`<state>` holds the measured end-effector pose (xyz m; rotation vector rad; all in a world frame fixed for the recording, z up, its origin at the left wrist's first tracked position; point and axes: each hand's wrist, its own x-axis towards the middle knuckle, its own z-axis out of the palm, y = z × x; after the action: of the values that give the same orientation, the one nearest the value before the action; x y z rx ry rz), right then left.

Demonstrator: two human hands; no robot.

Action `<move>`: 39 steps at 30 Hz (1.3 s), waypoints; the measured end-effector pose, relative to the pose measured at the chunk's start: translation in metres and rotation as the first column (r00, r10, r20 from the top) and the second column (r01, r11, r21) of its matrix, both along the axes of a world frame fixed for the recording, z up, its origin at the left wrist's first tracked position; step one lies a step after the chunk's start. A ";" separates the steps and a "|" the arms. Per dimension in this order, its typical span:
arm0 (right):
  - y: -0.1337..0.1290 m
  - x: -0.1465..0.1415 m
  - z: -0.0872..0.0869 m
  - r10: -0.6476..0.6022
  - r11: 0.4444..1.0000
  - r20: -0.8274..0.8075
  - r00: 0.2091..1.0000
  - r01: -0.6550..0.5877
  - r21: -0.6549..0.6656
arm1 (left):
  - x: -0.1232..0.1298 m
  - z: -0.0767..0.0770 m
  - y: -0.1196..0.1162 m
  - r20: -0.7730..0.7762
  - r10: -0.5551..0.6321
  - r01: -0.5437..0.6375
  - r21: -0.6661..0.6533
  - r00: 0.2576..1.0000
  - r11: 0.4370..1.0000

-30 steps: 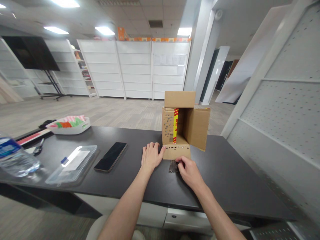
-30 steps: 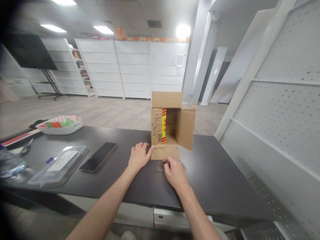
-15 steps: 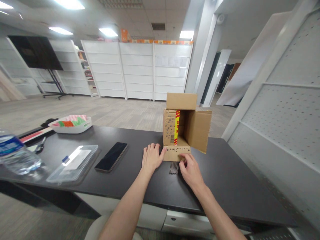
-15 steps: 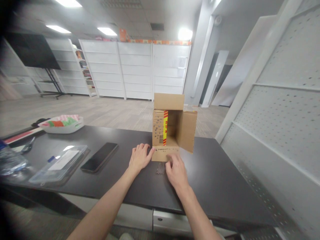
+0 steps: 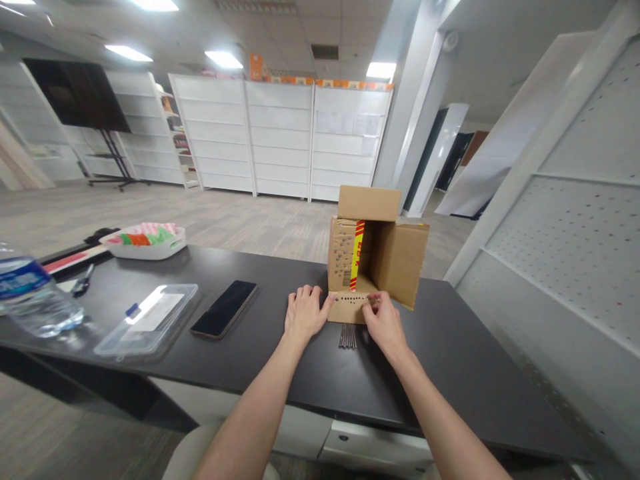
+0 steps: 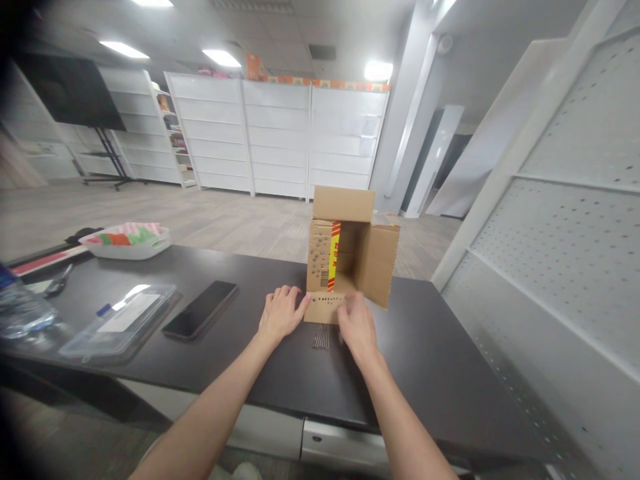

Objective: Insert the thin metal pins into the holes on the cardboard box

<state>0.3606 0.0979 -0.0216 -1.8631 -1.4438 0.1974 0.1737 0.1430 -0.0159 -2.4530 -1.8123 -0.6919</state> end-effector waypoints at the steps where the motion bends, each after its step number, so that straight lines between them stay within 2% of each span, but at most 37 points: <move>1: 0.002 0.001 0.000 -0.005 1.000 0.002 1.000 0.005 0.001 | 0.000 0.000 0.000 0.002 -0.001 0.001 0.000 1.000 1.000; 11: 0.015 0.005 -0.003 -0.019 0.999 0.034 0.999 0.018 0.031 | -0.001 0.000 0.000 0.012 -0.011 0.011 -0.016 1.000 1.000; 24: 0.013 0.001 0.017 -0.042 0.998 0.073 0.996 0.045 -0.044 | 0.000 -0.002 0.000 0.017 -0.005 0.005 0.017 1.000 1.000; 39: 0.013 -0.002 0.027 -0.108 0.994 0.074 0.991 0.109 -0.010 | 0.001 0.000 -0.001 0.028 -0.004 0.005 -0.011 1.000 1.000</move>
<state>0.3583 0.1111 0.0053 -1.9727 -1.3878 0.0875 0.1747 0.1425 -0.0164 -2.4673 -1.8251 -0.7222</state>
